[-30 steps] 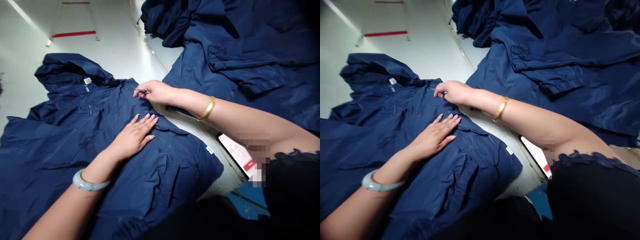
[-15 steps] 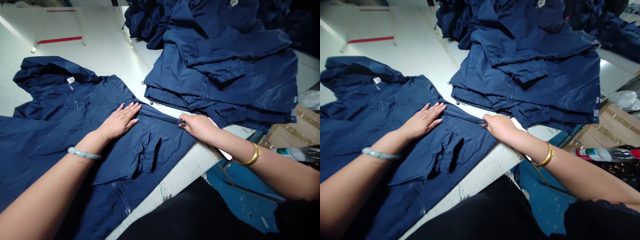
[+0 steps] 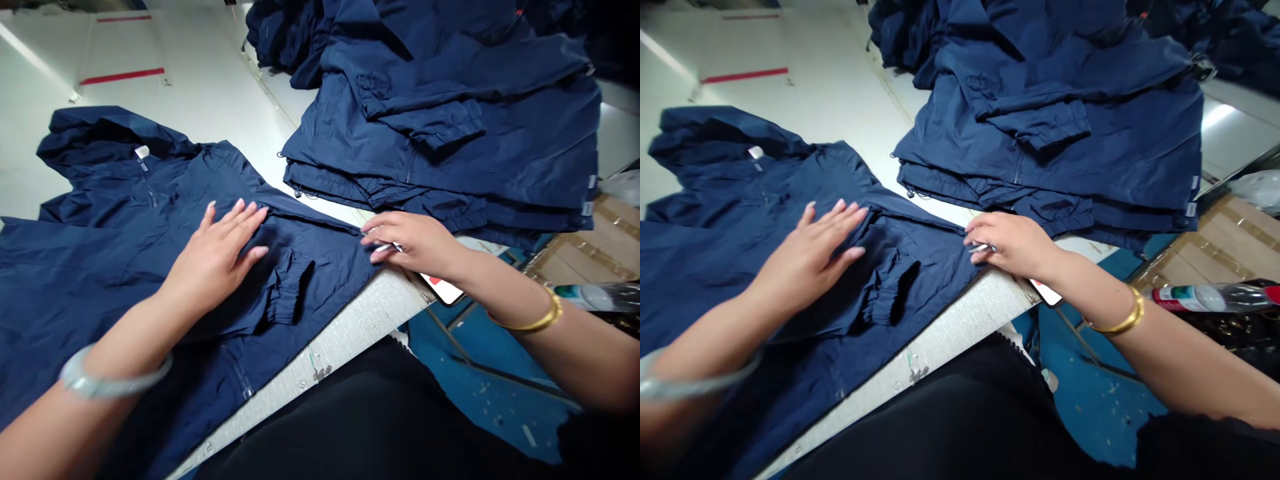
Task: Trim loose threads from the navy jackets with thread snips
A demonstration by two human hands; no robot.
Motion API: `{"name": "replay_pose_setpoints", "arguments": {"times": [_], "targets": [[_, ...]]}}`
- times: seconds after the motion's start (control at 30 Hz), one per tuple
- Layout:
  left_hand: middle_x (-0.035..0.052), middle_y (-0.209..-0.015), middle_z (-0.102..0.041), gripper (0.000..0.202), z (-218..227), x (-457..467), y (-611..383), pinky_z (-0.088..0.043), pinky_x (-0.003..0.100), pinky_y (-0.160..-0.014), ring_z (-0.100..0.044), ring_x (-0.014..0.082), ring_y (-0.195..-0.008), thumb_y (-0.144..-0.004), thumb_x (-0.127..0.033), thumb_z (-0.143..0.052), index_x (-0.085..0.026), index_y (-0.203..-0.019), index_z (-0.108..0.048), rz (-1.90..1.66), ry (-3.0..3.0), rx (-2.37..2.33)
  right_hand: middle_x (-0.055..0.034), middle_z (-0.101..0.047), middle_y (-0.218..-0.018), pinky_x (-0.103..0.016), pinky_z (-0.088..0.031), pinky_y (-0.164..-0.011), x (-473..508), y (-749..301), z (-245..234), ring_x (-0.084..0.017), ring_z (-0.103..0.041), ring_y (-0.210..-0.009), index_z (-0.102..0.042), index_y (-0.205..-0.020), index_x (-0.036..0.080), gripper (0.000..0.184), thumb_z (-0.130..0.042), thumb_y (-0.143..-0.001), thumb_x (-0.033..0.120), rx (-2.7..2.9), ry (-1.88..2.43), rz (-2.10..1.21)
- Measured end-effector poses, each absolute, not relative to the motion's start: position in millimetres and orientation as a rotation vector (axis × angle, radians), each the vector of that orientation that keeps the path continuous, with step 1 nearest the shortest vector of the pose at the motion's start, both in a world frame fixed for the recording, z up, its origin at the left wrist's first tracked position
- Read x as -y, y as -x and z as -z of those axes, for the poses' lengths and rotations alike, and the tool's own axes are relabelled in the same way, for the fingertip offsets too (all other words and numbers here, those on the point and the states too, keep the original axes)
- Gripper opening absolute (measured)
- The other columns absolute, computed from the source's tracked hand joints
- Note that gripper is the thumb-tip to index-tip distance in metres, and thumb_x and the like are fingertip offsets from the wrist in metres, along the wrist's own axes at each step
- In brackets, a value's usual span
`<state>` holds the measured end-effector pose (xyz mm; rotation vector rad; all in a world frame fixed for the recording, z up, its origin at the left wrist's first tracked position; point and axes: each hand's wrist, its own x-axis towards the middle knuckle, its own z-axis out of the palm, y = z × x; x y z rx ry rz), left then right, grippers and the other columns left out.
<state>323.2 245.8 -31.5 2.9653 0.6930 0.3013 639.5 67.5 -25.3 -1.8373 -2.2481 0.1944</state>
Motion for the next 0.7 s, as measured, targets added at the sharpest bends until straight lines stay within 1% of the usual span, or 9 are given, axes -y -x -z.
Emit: {"name": "replay_pose_setpoints", "arguments": {"times": [0.1,0.13,0.2,0.3,0.4,0.47,0.53,0.6,0.7], "targets": [[0.011,-0.159,-0.031,0.078,21,-183,-298,-0.01,0.057,-0.121,-0.022,0.0325,-0.148,-0.089,-0.063,-0.047,-0.022,-0.153,-0.03,-0.209,-2.94,-0.589,0.0001,-0.057,-0.141,-0.033,-0.05,-0.091,-53,-646,28,-0.023,-0.054,-0.126,-0.067,-0.117,0.03,0.034,-0.069,-0.083,0.025,2.404,1.767,-0.276],[0.0118,-0.159,-0.029,0.084,22,-165,-291,-0.009,0.059,-0.12,-0.023,0.0346,-0.147,-0.085,-0.066,-0.052,-0.022,-0.153,-0.029,-0.164,-2.946,-0.556,-0.0003,-0.055,-0.142,-0.034,-0.049,-0.095,-51,-647,30,-0.023,-0.052,-0.129,-0.066,-0.12,0.03,0.038,-0.067,-0.083,0.02,2.406,1.772,-0.282],[0.0133,-0.16,-0.027,0.086,30,-136,-280,-0.005,0.062,-0.119,-0.025,0.0368,-0.146,-0.083,-0.063,-0.057,-0.022,-0.153,-0.029,-0.093,-2.955,-0.538,-0.0015,-0.061,-0.135,-0.033,-0.047,-0.096,-52,-646,36,-0.021,-0.055,-0.126,-0.067,-0.118,0.027,0.037,-0.059,-0.084,0.012,2.349,1.794,-0.293],[0.0117,-0.159,-0.03,0.069,47,-124,-272,-0.008,0.063,-0.119,-0.029,0.035,-0.145,-0.088,-0.049,-0.058,-0.025,-0.15,-0.037,-0.092,-2.878,-0.61,-0.0012,-0.073,-0.109,-0.029,-0.048,-0.084,-67,-641,42,-0.02,-0.065,-0.105,-0.07,-0.102,0.024,0.026,-0.052,-0.087,0.013,2.191,1.892,-0.324],[0.006,-0.15,-0.048,0.041,58,-144,-267,-0.018,0.057,-0.12,-0.043,0.0274,-0.139,-0.095,-0.036,-0.052,-0.03,-0.135,-0.056,-0.161,-2.592,-0.704,0.0007,-0.073,-0.093,-0.025,-0.04,-0.067,-86,-635,42,-0.017,-0.064,-0.085,-0.068,-0.09,0.023,0.016,-0.054,-0.085,0.017,2.03,2.014,-0.43],[0.0037,-0.136,-0.062,0.03,60,-163,-266,-0.022,0.055,-0.12,-0.055,0.0248,-0.129,-0.095,-0.036,-0.052,-0.031,-0.12,-0.067,-0.221,-2.357,-0.753,0.0008,-0.07,-0.083,-0.024,-0.034,-0.06,-98,-632,41,-0.015,-0.06,-0.074,-0.065,-0.081,0.022,0.013,-0.054,-0.086,0.022,1.96,2.066,-0.518],[0.0033,-0.124,-0.07,0.026,58,-179,-266,-0.024,0.055,-0.119,-0.061,0.0257,-0.121,-0.092,-0.041,-0.057,-0.031,-0.109,-0.073,-0.256,-2.175,-0.795,0.0004,-0.065,-0.075,-0.024,-0.03,-0.058,-106,-630,42,-0.014,-0.055,-0.068,-0.06,-0.074,0.021,0.02,-0.052,-0.089,0.03,1.932,2.08,-0.58],[0.0031,-0.119,-0.072,0.026,56,-190,-268,-0.023,0.056,-0.119,-0.064,0.0268,-0.117,-0.09,-0.044,-0.059,-0.031,-0.105,-0.075,-0.23,-2.068,-0.802,0.0002,-0.062,-0.072,-0.025,-0.029,-0.058,-112,-629,45,-0.014,-0.052,-0.066,-0.057,-0.071,0.02,0.024,-0.051,-0.091,0.033,1.926,2.062,-0.616],[0.0021,-0.121,-0.071,0.026,53,-197,-270,-0.017,0.055,-0.12,-0.064,0.0267,-0.116,-0.09,-0.045,-0.058,-0.033,-0.104,-0.076,-0.169,-2.004,-0.763,0.0006,-0.061,-0.071,-0.025,-0.029,-0.059,-115,-630,49,-0.014,-0.052,-0.066,-0.054,-0.07,0.02,0.025,-0.051,-0.09,0.034,1.919,2.049,-0.64]]}}
